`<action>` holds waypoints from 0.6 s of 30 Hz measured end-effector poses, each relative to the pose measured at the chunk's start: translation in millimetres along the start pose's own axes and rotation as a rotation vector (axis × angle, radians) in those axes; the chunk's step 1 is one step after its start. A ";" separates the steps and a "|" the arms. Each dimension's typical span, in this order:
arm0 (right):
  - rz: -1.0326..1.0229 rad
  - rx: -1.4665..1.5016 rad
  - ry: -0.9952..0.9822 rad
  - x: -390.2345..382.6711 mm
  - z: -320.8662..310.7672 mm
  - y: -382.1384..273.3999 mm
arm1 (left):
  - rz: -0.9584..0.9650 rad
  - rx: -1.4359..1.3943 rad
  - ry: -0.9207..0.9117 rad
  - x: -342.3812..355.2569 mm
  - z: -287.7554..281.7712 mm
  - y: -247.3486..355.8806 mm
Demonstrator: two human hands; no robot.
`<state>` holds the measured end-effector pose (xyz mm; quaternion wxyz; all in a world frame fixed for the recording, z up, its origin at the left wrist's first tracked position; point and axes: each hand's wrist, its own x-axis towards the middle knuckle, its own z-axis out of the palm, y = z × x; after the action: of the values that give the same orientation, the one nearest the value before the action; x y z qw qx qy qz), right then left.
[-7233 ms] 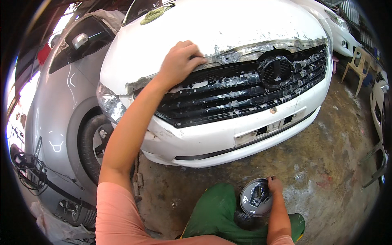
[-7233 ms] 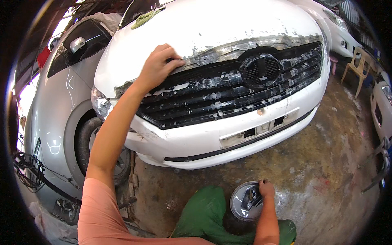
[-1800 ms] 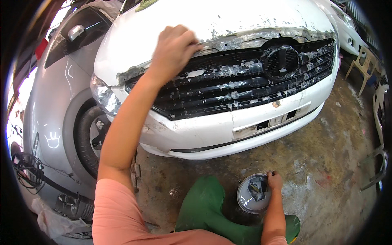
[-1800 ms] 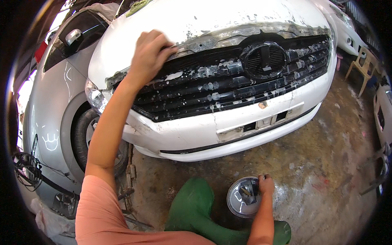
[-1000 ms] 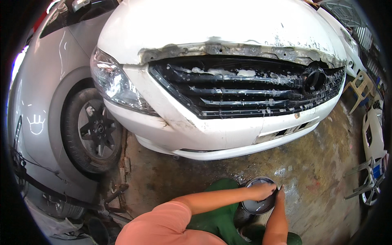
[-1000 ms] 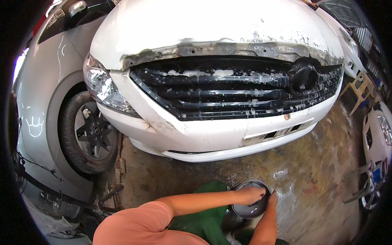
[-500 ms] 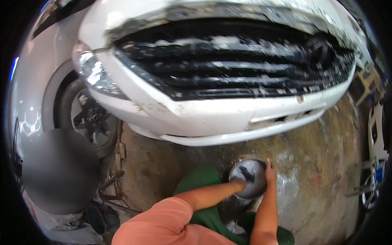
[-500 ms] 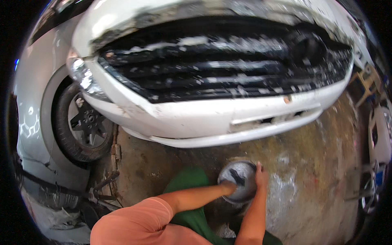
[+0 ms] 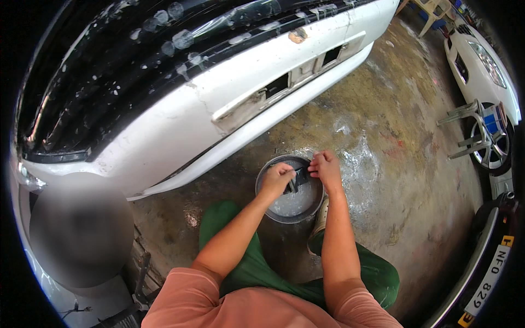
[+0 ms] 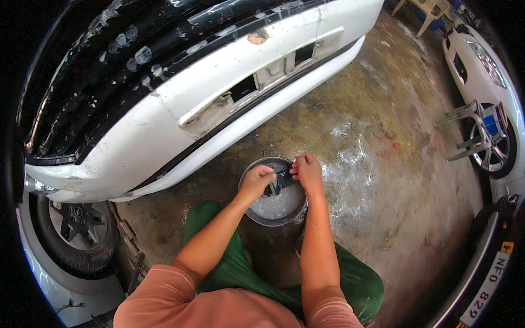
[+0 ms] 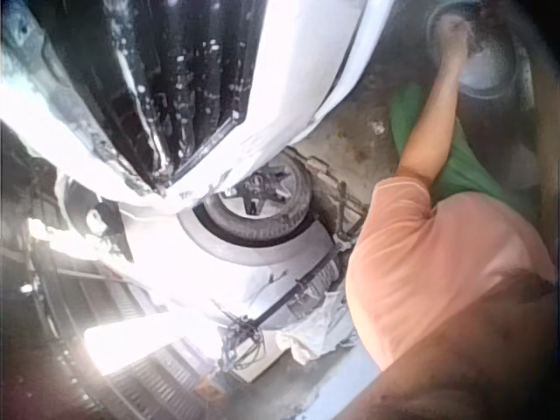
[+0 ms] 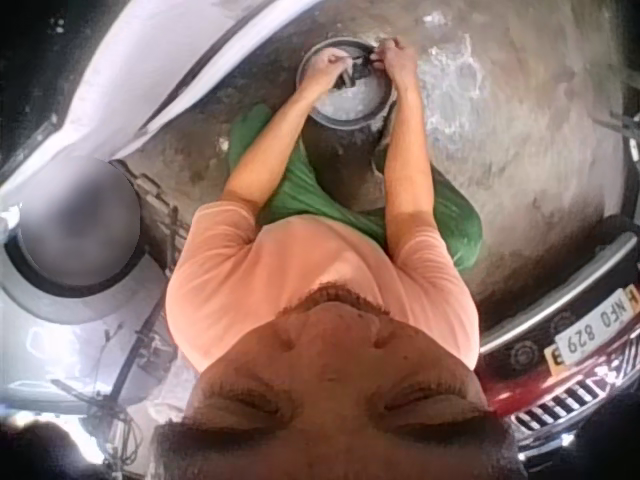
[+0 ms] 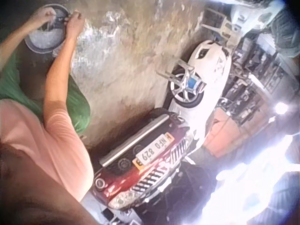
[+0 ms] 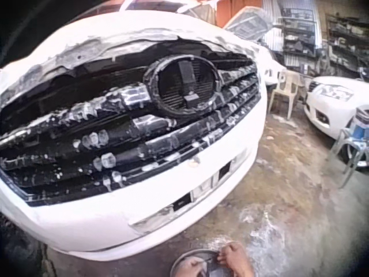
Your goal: The person wet sands the front bumper of a white car by hand using a piece of sandpaper, dipping the paper into a bucket of water and rubbing it across the surface.
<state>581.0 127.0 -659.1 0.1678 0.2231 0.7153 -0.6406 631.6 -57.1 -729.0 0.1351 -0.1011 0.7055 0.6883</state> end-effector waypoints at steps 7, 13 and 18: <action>0.238 -0.047 -0.248 -14.5 17.1 -10.8 | -0.117 -0.542 0.261 2.1 -2.0 30.8; -0.113 0.196 -0.160 -6.4 42.7 10.6 | 0.145 -0.126 0.180 0.4 12.1 25.7; -0.212 0.051 -0.214 -3.9 35.1 11.6 | 0.058 -0.011 0.131 -6.6 5.5 44.4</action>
<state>588.9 92.7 -671.1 0.1689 0.0812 0.6962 -0.6930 623.5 -50.5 -685.1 0.0680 -0.1261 0.7117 0.6877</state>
